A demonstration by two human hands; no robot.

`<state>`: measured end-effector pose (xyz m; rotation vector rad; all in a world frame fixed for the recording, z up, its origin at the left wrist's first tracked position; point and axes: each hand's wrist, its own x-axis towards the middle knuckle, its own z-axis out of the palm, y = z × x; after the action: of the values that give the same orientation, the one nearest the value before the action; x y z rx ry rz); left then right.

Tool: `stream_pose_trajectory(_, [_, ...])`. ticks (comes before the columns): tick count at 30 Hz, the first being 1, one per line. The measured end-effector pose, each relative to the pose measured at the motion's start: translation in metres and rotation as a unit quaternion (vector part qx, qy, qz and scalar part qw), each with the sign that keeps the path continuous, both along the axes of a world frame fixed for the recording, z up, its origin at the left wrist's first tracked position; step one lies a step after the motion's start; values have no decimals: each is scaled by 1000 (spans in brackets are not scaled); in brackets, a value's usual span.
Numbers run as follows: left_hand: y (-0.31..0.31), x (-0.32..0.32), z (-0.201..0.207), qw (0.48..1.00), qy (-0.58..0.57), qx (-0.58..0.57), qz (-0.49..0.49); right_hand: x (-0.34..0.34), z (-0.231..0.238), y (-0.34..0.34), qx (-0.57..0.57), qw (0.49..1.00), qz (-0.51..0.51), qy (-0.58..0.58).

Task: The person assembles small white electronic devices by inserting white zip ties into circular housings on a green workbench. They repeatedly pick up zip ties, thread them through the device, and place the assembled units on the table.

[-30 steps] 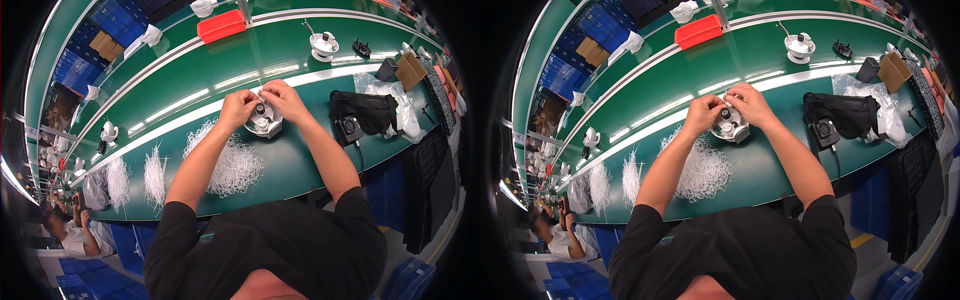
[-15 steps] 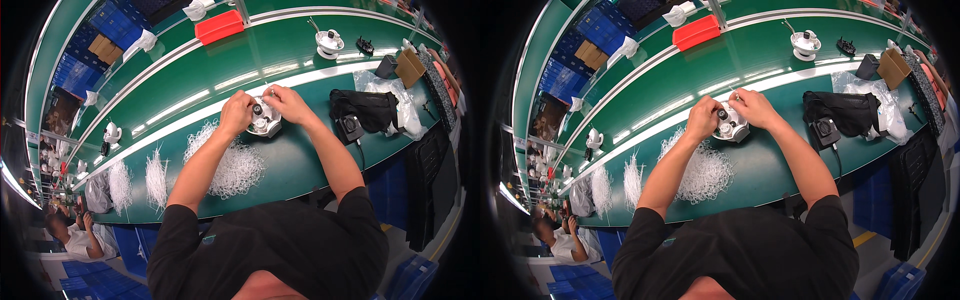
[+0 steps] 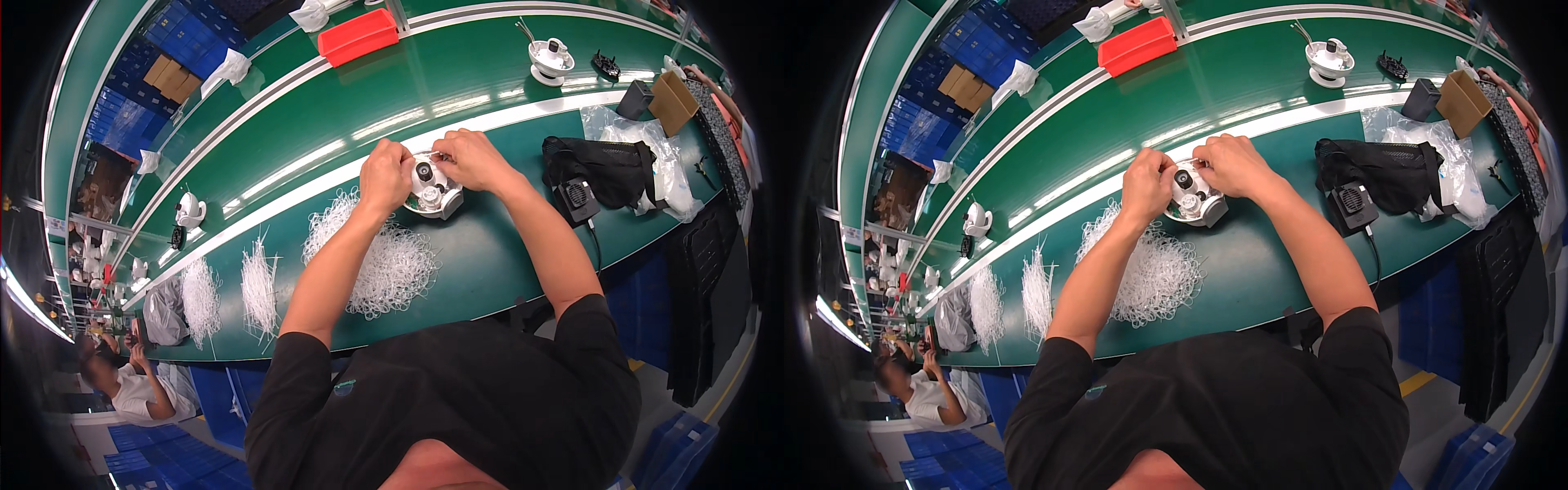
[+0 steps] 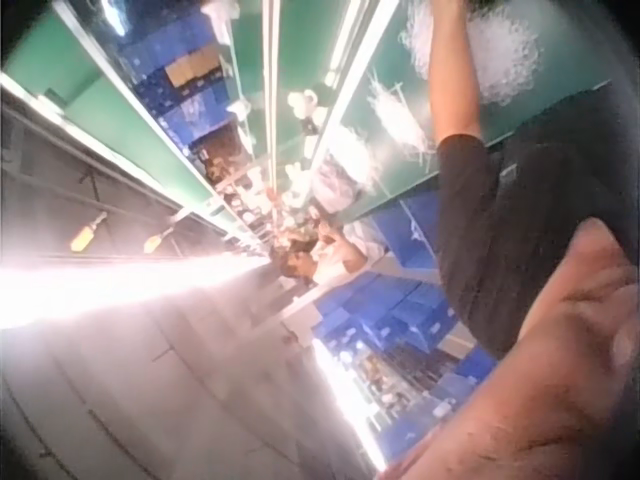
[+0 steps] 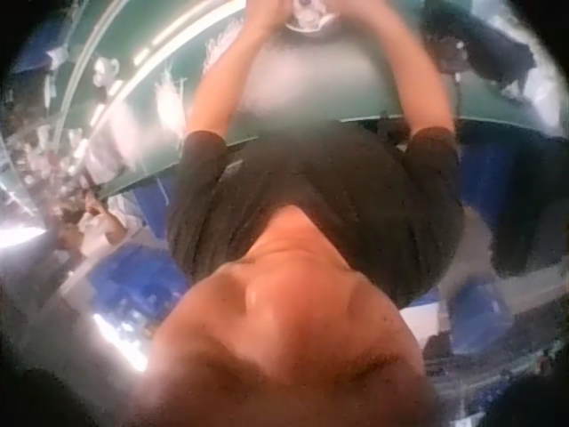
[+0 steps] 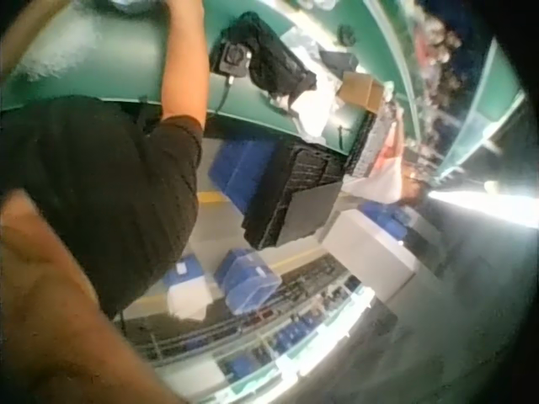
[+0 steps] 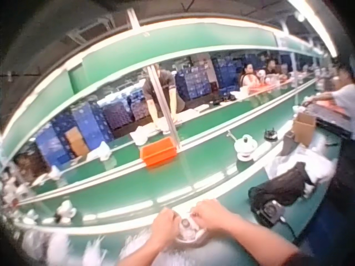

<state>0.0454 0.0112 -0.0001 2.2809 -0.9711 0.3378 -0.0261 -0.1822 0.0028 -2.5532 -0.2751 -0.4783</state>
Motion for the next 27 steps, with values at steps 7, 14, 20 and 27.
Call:
stream_pose_trajectory(7, [11,11,0,997,83,2,3,-3,-16,-11,145,989,10,6])
stream_pose_trajectory(14, [24,12,13,841,539,-18,-47,0,-56,-18,597,802,-16,-22])
stream_pose_trajectory(20, [14,53,19,825,541,-166,-3,3,-72,-17,490,863,-119,0])
stream_pose_trajectory(27, [16,149,2,759,525,-358,140,6,-76,-12,416,905,-92,2])
